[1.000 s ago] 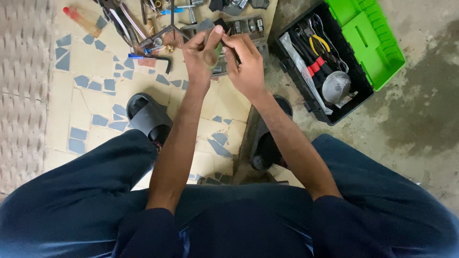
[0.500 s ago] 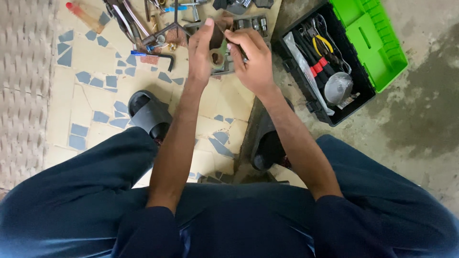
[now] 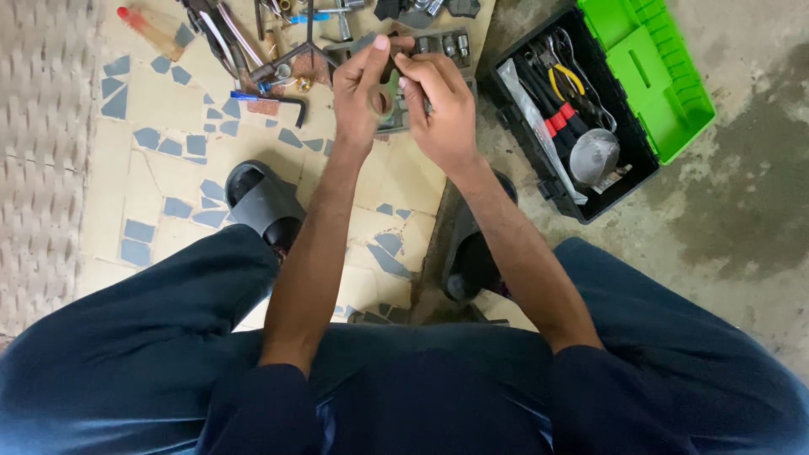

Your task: Repairing or assembling small mechanical components on the floor using various tools and parts

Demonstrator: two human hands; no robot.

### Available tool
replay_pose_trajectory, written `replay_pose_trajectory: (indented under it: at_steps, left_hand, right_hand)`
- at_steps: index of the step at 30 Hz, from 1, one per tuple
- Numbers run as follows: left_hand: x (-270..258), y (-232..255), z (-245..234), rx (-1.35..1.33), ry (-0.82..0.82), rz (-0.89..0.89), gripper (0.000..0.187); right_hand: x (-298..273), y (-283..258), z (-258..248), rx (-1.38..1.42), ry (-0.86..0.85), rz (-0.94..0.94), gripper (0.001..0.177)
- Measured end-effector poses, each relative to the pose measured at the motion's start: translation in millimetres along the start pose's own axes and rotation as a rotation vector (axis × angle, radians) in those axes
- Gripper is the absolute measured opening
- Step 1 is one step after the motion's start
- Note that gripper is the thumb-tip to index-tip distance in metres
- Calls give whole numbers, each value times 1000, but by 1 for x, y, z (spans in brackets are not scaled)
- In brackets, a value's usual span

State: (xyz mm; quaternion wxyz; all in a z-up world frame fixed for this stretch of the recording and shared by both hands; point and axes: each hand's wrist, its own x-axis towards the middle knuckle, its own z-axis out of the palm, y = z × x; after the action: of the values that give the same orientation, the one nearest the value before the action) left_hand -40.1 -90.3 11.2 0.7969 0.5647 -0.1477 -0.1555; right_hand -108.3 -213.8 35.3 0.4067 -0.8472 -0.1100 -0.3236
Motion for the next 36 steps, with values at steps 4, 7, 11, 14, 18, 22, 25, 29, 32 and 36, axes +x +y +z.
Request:
replay_pose_trajectory:
  at_steps: [4, 7, 11, 14, 18, 22, 25, 29, 32, 36]
  left_hand:
    - [3, -7, 4, 63, 93, 40, 39]
    - [3, -15, 10, 44, 168, 137, 33]
    - [1, -16, 21, 0, 193, 148, 23]
    - [-1, -15, 24, -13, 189, 176, 37]
    - [6, -22, 23, 71, 265, 91, 42]
    - [10, -25, 23, 67, 256, 22, 33]
    - [12, -20, 26, 148, 165, 59, 34]
    - [11, -15, 27, 136, 24, 109, 41]
    - [7, -9, 26, 75, -76, 116, 44]
    - [6, -9, 24, 62, -74, 97, 44]
  right_hand:
    - [-2, -3, 2, -19, -3, 30, 13]
    - [-9, 2, 6, -16, 11, 64, 16]
    - [-20, 15, 8, -82, 15, 74, 17]
    - [-24, 18, 5, -81, 14, 77, 17]
    - [-18, 14, 2, -59, 71, 92, 13]
    - [-20, 17, -2, -51, 54, 107, 16]
    - [-16, 14, -7, 5, 62, 97, 16]
    - [-18, 14, -7, -12, 35, 93, 17]
    - [-20, 14, -4, -57, 44, 84, 19]
    - [-24, 19, 1, -95, 64, 49, 21]
